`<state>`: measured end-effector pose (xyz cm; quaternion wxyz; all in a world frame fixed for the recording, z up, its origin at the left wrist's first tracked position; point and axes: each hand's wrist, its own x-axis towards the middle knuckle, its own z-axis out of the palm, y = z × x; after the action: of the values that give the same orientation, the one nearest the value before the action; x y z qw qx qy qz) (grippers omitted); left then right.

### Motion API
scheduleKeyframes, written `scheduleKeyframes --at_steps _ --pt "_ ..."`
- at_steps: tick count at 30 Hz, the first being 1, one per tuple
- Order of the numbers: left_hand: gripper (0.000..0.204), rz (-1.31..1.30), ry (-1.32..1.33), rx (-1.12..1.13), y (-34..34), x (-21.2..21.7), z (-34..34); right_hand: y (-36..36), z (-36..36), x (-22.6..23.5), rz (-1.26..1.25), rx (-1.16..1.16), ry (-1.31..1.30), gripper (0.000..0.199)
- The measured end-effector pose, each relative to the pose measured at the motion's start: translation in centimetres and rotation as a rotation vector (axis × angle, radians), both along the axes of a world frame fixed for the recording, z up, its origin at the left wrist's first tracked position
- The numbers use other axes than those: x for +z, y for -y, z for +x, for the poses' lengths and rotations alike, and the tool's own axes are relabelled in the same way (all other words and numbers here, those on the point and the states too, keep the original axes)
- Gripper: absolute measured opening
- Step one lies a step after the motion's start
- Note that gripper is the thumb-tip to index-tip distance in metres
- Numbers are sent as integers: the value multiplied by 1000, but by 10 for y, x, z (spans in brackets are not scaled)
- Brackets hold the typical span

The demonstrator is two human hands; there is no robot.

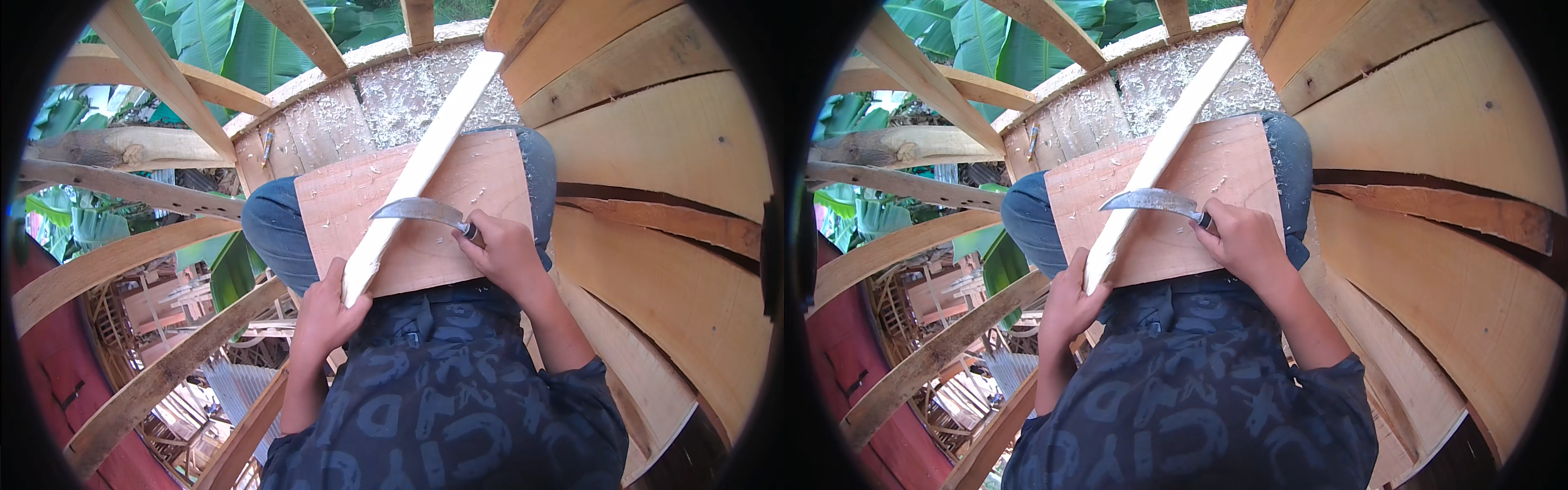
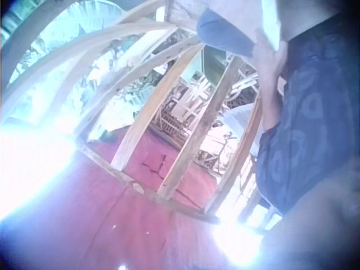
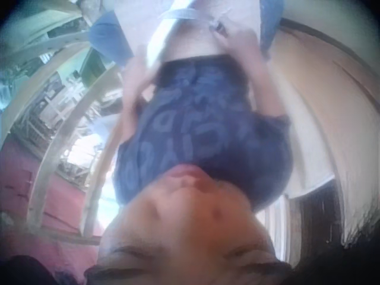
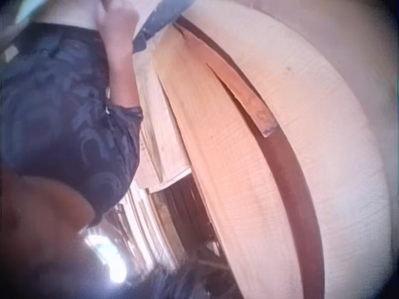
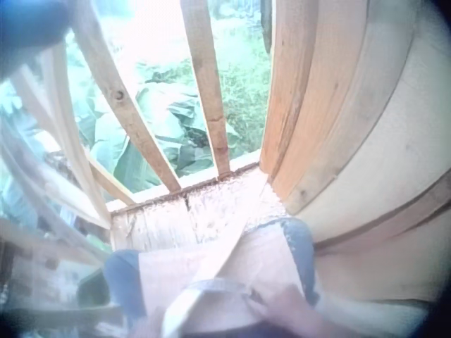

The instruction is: The person carves a long, light-colored wooden stick using a curved knife. They hold the stick with their left hand and repeatedly shave thin layers from its surface with the knife in their right hand, creating wood shavings that fall onto a board on their lap.

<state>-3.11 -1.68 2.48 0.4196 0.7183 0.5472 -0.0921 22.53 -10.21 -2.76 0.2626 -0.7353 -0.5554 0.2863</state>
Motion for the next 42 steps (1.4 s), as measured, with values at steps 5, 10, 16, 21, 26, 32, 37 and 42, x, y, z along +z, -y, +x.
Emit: scheduleKeyframes --at_steps 5,10,16,21,26,32,37,42 --pt "43 -30 87 -18 -5 -8 6 0 -4 -5 -115 91 232 23" --pt "41 13 136 -59 -9 -14 13 -22 22 -6 -104 -43 418 25" --pt "39 -43 310 -39 0 -34 -1 -25 70 19 -84 -308 386 22" --pt "27 -295 345 65 -9 -34 -1 -21 4 18 -70 137 383 17" --pt "22 -277 400 11 -3 -35 10 -26 58 6 -53 -237 445 17" --pt "20 -248 402 21 -6 -46 -3 -11 4 11 9 141 415 18" --pt "33 -188 416 24 1 -36 6 -45 80 -10 -20 -347 386 20" --pt "53 -103 308 17 3 -33 2 -29 65 18 -114 -269 381 27"
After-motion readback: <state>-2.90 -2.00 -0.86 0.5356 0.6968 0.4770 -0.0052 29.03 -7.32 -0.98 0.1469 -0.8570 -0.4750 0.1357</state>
